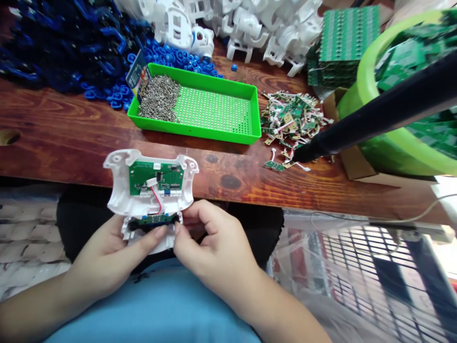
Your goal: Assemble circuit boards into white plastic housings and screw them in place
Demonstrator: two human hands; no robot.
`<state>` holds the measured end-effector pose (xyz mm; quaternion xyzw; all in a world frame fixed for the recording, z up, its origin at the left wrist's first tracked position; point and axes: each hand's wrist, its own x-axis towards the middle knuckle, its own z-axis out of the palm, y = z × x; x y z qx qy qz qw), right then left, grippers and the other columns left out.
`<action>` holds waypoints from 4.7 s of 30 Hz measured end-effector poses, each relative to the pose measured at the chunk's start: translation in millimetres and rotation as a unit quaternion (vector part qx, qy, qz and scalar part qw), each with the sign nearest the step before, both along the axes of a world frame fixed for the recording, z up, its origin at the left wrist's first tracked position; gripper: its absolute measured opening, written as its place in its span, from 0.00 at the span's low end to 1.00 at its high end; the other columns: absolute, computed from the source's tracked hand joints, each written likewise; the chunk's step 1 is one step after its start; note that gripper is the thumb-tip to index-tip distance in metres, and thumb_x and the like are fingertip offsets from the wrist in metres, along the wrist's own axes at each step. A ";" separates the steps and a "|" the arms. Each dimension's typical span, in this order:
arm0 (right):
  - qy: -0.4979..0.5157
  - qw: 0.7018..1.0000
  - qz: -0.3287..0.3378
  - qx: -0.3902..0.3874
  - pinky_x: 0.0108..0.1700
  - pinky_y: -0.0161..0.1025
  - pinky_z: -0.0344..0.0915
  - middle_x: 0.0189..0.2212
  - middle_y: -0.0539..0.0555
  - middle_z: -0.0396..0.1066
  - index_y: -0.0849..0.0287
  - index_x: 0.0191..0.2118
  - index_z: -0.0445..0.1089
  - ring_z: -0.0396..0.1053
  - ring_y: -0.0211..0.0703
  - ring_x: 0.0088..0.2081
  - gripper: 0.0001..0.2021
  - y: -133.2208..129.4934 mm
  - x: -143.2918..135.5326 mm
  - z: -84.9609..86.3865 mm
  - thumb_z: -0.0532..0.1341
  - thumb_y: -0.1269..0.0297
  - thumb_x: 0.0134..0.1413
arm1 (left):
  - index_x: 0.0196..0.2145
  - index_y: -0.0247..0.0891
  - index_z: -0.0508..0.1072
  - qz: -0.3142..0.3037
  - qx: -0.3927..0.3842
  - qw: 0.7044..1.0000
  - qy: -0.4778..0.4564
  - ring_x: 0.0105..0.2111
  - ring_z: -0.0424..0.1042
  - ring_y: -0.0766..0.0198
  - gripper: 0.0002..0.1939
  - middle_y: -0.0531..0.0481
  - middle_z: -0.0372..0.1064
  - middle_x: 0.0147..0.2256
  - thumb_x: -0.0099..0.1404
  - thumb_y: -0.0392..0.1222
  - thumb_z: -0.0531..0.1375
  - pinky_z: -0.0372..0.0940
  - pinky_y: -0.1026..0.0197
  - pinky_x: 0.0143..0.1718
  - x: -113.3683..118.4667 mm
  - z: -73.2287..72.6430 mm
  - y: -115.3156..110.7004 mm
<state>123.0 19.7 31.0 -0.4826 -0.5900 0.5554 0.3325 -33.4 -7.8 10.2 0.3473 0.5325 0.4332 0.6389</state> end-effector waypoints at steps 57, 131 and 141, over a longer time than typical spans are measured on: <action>-0.192 0.899 0.173 0.354 0.48 0.37 0.67 0.45 0.59 0.64 0.62 0.48 0.65 0.65 0.43 0.47 0.21 10.0 23.0 7.5 0.63 0.56 0.51 | 0.35 0.34 0.79 -0.044 -0.166 0.904 -0.392 0.29 0.77 0.64 0.14 0.47 0.78 0.31 0.55 0.27 0.55 0.72 0.68 0.33 -9.6 9.0 9.0; -0.161 0.937 0.093 0.296 0.44 0.37 0.68 0.41 0.56 0.68 0.61 0.52 0.64 0.66 0.39 0.43 0.19 0.3 16.6 4.9 0.60 0.61 0.55 | 0.42 0.41 0.75 0.044 -0.149 0.971 -0.182 0.36 0.75 0.62 0.12 0.51 0.77 0.37 0.59 0.35 0.61 0.66 0.65 0.38 0.9 7.8 3.3; 0.098 0.990 -0.024 -0.100 0.35 0.29 0.69 0.34 0.51 0.70 0.58 0.40 0.65 0.68 0.32 0.33 0.08 3.1 2.8 -14.5 0.61 0.65 0.53 | 0.57 0.43 0.63 -0.013 -0.035 0.997 -0.065 0.53 0.66 0.55 0.24 0.48 0.69 0.52 0.63 0.40 0.58 0.59 0.58 0.56 2.2 -1.7 0.4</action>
